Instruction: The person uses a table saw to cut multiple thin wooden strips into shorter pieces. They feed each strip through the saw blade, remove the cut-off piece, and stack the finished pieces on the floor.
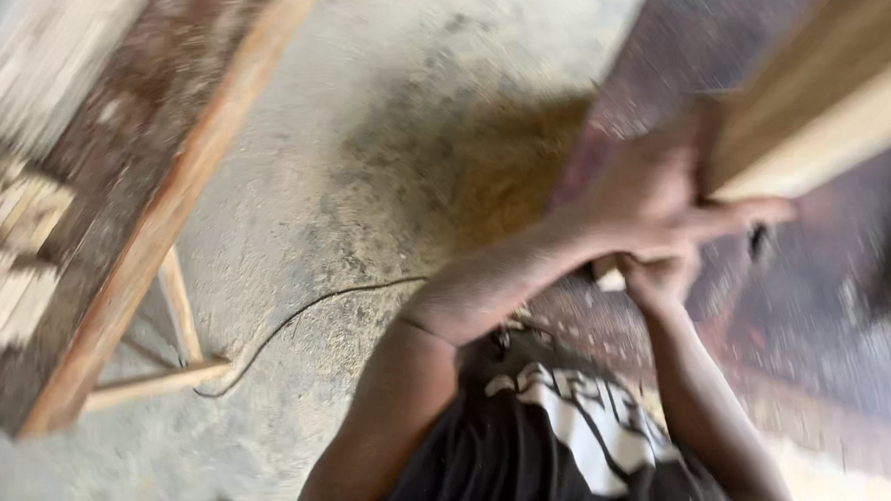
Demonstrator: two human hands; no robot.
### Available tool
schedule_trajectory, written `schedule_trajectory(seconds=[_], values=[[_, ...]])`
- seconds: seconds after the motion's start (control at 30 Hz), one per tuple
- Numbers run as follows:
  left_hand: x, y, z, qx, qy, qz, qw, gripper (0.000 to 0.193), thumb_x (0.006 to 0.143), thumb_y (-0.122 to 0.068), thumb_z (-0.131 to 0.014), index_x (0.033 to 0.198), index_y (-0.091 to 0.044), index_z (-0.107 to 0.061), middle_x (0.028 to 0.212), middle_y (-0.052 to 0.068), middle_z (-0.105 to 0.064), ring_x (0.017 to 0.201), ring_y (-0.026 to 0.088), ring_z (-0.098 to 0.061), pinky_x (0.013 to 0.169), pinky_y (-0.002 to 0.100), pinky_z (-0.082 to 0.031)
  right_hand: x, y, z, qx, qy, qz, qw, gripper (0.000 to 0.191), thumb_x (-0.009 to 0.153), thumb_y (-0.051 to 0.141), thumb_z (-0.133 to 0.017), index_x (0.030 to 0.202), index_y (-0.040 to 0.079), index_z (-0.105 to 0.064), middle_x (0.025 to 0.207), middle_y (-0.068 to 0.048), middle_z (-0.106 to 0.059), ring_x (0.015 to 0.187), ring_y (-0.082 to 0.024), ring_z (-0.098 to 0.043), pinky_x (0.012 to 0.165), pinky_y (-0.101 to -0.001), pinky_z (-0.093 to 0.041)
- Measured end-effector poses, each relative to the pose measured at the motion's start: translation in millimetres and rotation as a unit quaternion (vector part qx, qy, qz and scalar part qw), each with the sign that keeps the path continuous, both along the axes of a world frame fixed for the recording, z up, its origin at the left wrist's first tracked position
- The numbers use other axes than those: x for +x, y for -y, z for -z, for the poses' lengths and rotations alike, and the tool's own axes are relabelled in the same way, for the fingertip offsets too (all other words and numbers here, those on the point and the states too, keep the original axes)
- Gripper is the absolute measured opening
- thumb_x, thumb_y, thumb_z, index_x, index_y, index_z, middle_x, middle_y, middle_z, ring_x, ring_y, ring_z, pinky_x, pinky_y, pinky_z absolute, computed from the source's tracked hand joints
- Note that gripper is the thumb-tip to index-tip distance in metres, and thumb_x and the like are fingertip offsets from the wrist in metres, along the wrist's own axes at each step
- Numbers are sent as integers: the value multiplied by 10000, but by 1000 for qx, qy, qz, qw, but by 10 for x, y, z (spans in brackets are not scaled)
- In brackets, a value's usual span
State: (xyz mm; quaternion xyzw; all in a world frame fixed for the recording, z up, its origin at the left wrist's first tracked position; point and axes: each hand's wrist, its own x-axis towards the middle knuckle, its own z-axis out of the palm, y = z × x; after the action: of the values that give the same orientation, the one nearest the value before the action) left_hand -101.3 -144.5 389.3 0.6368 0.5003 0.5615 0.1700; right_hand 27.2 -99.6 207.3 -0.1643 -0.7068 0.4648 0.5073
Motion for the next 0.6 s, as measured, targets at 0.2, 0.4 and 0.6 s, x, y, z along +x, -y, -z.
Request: schedule_trajectory(seconds=[0.2, 0.4, 0.6], values=[[339, 0, 156, -41, 125, 13, 991, 861, 803, -578, -799, 1291, 16, -411, 1071, 126, -703, 827, 230, -774, 730, 413, -701, 289, -125, 487, 13, -15, -28, 999, 622, 929, 386, -728, 1403, 41, -520, 1323, -108, -626, 1216, -217, -638, 1019, -366, -556], [642, -118, 32, 118, -44, -77, 989, 923, 922, -573, -767, 1474, 52, -372, 1315, 234, -560, 1225, 358, -635, 1067, 506, -538, 337, -136, 195, -36, 65, -2, 997, 660, 914, 328, -781, 1416, 30, -474, 1297, -167, -631, 1206, -272, -638, 987, -456, -549], [751, -367, 584, -22, -277, -18, 960, 951, 885, -570, -765, 1507, 34, -373, 1269, 211, -616, 1128, 339, -667, 944, 459, -586, 965, -32, -163, 104, 406, -29, 907, 694, 749, 258, -922, 1313, 47, -577, 1171, -215, -675, 1069, -384, -645, 913, -528, -532]])
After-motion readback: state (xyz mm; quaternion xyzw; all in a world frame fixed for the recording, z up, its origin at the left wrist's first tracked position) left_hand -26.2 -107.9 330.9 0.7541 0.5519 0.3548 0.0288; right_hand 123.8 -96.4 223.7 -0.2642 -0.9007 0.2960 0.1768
